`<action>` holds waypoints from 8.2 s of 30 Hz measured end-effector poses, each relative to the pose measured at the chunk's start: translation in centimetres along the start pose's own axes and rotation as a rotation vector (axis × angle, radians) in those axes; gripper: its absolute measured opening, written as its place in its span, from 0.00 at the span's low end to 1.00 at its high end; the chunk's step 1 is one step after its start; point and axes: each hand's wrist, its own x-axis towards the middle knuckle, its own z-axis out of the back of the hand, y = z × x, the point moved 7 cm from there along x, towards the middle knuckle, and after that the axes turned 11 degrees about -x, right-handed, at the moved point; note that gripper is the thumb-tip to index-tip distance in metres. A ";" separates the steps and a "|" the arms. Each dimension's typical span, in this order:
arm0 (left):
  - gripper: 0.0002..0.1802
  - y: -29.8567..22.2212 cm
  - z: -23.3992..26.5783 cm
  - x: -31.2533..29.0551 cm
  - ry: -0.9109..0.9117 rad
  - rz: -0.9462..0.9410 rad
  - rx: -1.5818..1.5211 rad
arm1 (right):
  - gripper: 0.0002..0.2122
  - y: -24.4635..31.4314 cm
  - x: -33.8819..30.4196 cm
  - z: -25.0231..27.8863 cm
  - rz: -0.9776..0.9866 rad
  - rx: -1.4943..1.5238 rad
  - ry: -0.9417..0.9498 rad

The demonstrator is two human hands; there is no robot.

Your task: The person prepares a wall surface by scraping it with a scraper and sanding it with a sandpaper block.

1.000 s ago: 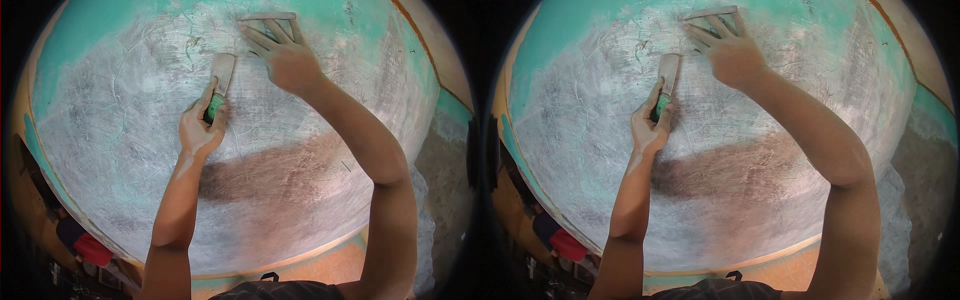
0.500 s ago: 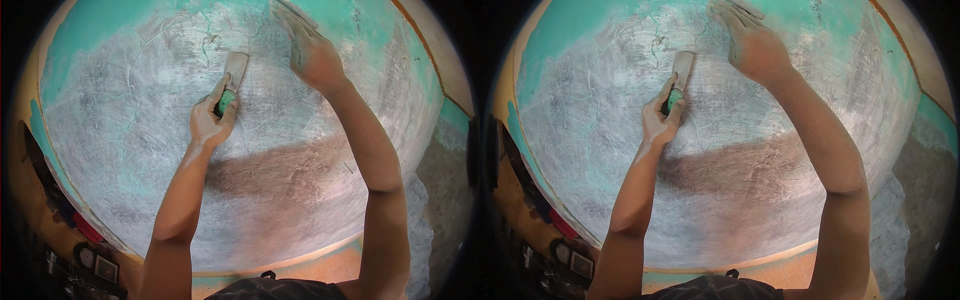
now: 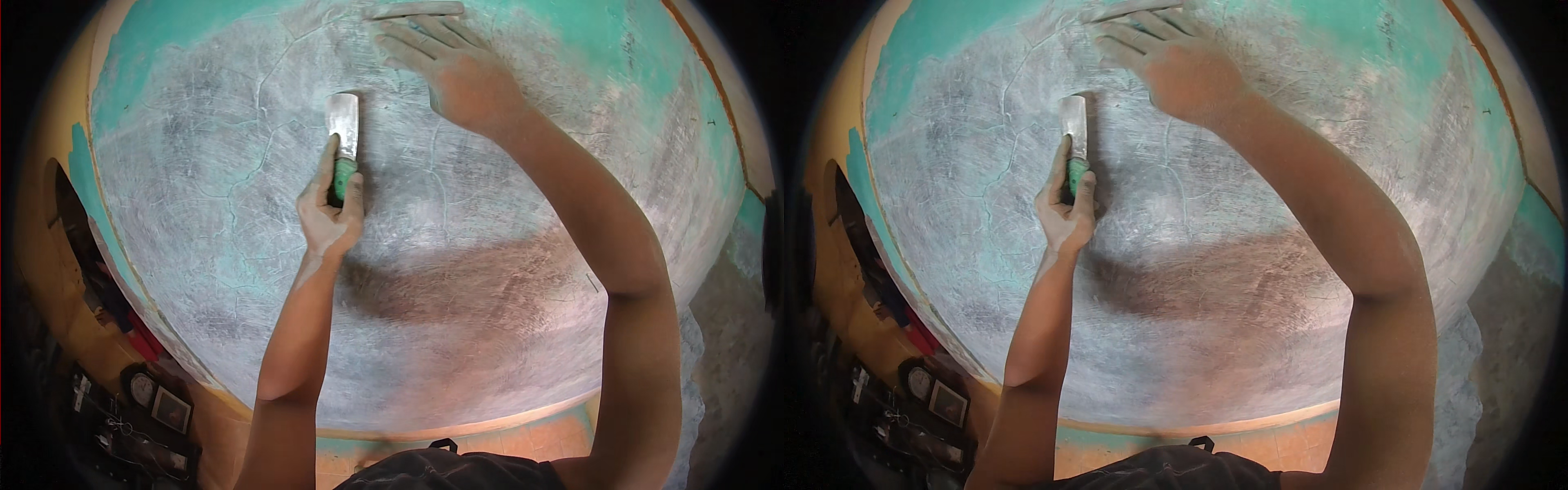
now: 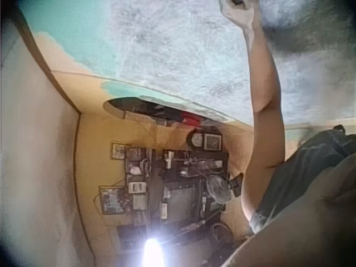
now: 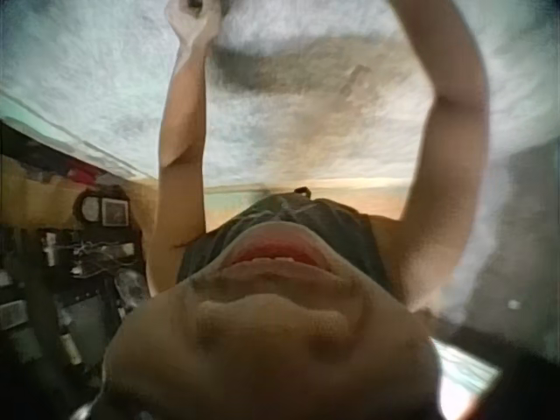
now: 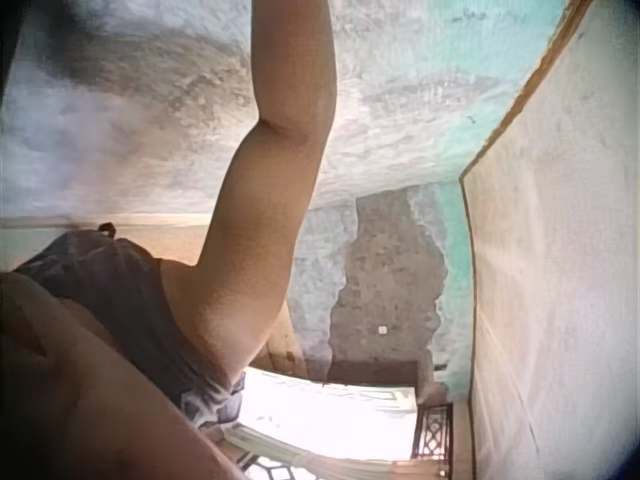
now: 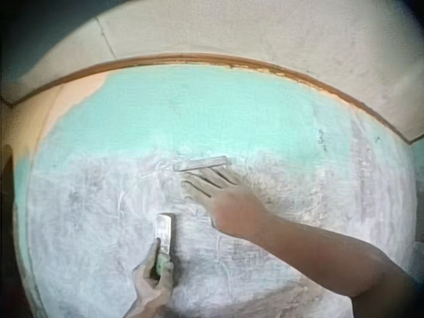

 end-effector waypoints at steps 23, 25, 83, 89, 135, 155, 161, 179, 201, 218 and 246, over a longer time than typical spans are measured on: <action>0.29 1.3 4.1 2.1 0.116 0.017 -0.004 | 0.25 -5.4 3.2 0.5 -0.324 0.199 0.147; 0.29 1.6 4.2 2.1 0.112 0.070 -0.011 | 0.21 -4.6 3.7 0.8 -0.256 0.133 0.004; 0.29 -1.4 1.5 7.6 0.156 -0.020 -0.081 | 0.34 -4.3 -0.4 -2.2 -0.195 -0.243 0.330; 0.28 -1.2 1.3 7.8 0.170 0.011 -0.063 | 0.33 -4.6 2.6 -2.9 -0.221 -0.196 0.291; 0.28 -2.7 -0.6 8.2 0.229 -0.072 0.090 | 0.35 -6.2 0.1 -3.6 -0.330 -0.157 0.233; 0.28 -2.8 -1.0 8.2 0.287 0.019 0.165 | 0.38 -7.2 -0.5 -3.0 -0.160 -0.166 0.347; 0.28 -2.7 -1.7 8.1 0.255 -0.067 0.062 | 0.36 -8.4 -2.2 -2.3 -0.133 -0.258 0.415; 0.27 -2.1 -1.0 7.4 0.246 0.101 0.087 | 0.41 -10.7 -3.1 -1.2 -0.055 -0.252 0.508; 0.28 -2.4 -2.7 5.7 0.134 -0.006 0.044 | 0.44 -11.6 -4.5 -1.5 0.144 -0.116 0.460; 0.29 -1.1 -4.3 -1.0 0.135 -0.138 0.035 | 0.25 -5.5 -17.6 1.1 -0.512 0.143 0.230; 0.15 4.0 -6.6 -16.3 0.004 0.688 -0.282 | 0.19 8.3 -28.4 6.2 -0.959 0.516 0.108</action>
